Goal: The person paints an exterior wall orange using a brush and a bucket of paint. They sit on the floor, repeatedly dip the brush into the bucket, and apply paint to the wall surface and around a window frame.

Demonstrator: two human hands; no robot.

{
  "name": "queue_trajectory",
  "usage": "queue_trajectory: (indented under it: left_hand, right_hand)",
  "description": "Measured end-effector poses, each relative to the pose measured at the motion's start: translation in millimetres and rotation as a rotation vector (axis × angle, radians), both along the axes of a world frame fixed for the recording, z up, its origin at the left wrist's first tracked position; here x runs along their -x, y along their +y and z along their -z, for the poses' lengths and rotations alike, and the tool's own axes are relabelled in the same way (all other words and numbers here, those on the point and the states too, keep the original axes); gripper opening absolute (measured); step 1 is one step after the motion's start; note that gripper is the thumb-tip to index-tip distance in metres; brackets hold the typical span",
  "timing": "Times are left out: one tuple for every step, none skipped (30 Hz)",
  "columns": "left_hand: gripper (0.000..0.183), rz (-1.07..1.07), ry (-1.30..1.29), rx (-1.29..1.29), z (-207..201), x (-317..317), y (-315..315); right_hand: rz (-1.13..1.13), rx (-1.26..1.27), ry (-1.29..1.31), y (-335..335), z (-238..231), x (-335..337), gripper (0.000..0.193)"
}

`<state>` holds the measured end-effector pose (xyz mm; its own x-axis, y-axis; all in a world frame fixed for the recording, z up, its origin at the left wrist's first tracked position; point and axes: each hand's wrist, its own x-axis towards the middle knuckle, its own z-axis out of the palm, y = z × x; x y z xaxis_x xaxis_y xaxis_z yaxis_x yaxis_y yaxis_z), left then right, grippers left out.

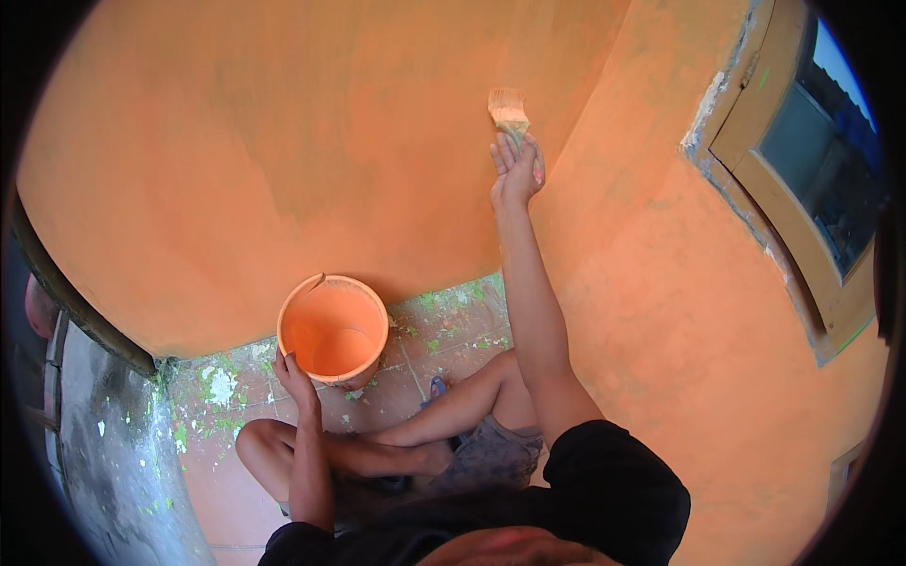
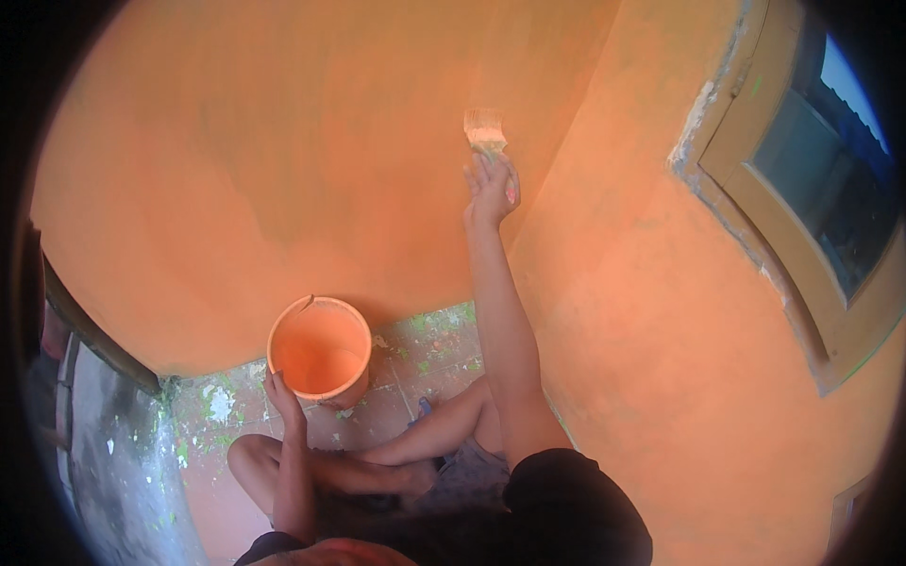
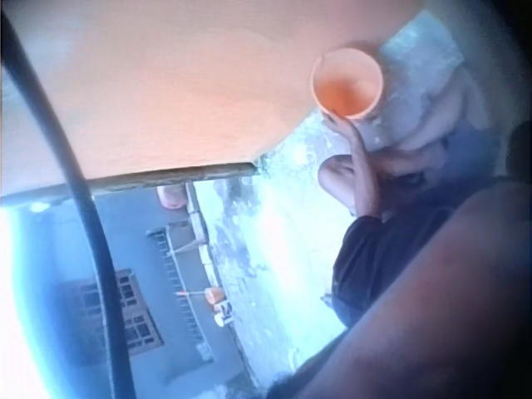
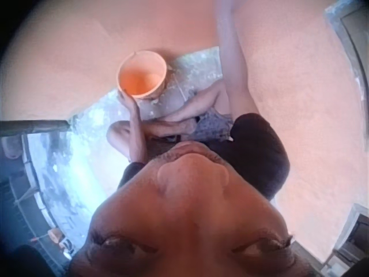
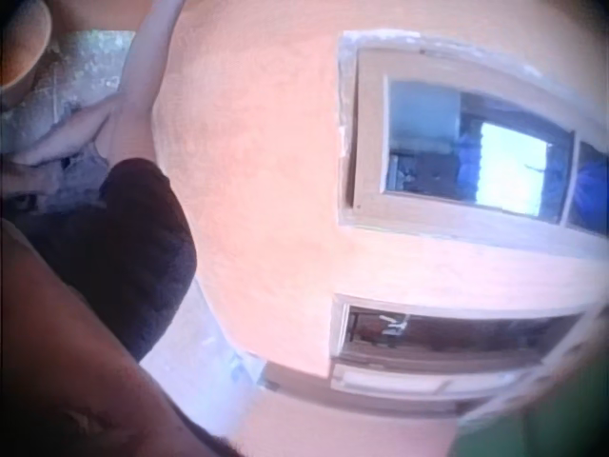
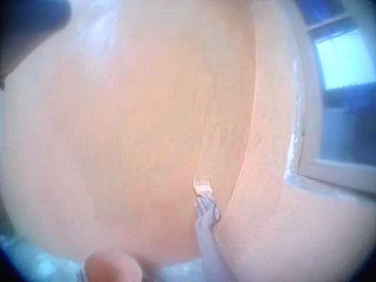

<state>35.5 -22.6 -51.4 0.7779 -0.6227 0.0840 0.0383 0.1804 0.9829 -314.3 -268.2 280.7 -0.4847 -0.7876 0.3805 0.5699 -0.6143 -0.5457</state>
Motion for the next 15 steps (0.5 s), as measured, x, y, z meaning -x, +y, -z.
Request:
queue_trajectory:
  left_hand:
    - [0.042, -0.017, -0.001, 0.007, 2.5, -0.6, -0.3]
    - [0.042, -0.033, -0.004, 0.009, 5.8, -1.1, 0.0]
    - [0.042, -0.001, 0.016, 0.022, 8.2, -2.5, -1.3]
    - [0.041, 0.03, 0.034, 0.036, 9.9, -4.4, -3.1]
    - [0.041, 0.058, 0.049, 0.053, 11.1, -6.8, -3.7]
    - [0.041, 0.073, 0.021, 0.037, 11.8, -8.3, -2.6]
    - [0.04, 0.083, -0.009, 0.025, 11.7, -8.6, -1.6]
    - [0.04, 0.09, -0.039, 0.015, 10.7, -9.5, 0.4]
    - [0.039, 0.082, -0.059, -0.006, 8.9, -10.1, 2.9]
    - [0.039, 0.073, -0.075, -0.023, 6.9, -8.2, 4.1]
    - [0.038, 0.069, -0.087, -0.042, 4.7, -7.1, 5.9]
    - [0.038, 0.068, -0.081, -0.026, 2.2, -6.4, 7.0]
    - [0.038, 0.071, -0.075, -0.01, -0.4, -4.6, 6.7]
    - [0.038, 0.077, -0.068, 0.005, -3.0, -3.8, 6.6]
    - [0.038, 0.08, -0.062, 0.008, -5.1, -2.8, 6.2]
  right_hand:
    - [0.0, -0.098, -0.008, 11.2, 47.0, -0.3, 0.028]
    - [0.013, -0.213, -0.043, 22.0, 93.7, -2.7, 0.028]
    - [0.026, -0.295, -0.067, 30.6, 134.4, -3.4, 0.028]
    - [0.045, -0.406, -0.034, 37.6, 169.4, -2.8, 0.026]
    - [0.078, -0.56, -0.012, 42.4, 198.1, -2.6, 0.024]
    - [0.098, -0.616, -0.009, 45.8, 218.1, -1.8, 0.022]
    - [0.123, -0.697, -0.009, 47.0, 228.7, -2.2, 0.02]
    - [0.178, -0.837, -0.026, 47.4, 230.9, -3.6, 0.018]
    - [0.111, -0.714, 0.018, 46.8, 223.1, -3.3, 0.016]
    - [0.105, -0.69, 0.036, 42.3, 204.0, -4.2, 0.015]
    - [0.09, -0.628, 0.05, 35.2, 174.8, -5.8, 0.016]
    - [0.112, -0.508, 0.08, 29.5, 139.9, -8.1, 0.016]
    - [0.148, -0.358, 0.104, 25.2, 99.4, -9.7, 0.014]
    - [0.112, -0.245, 0.165, 24.6, 55.8, -8.3, 0.013]
    - [0.101, -0.145, 0.182, 26.4, 12.4, -9.1, 0.014]
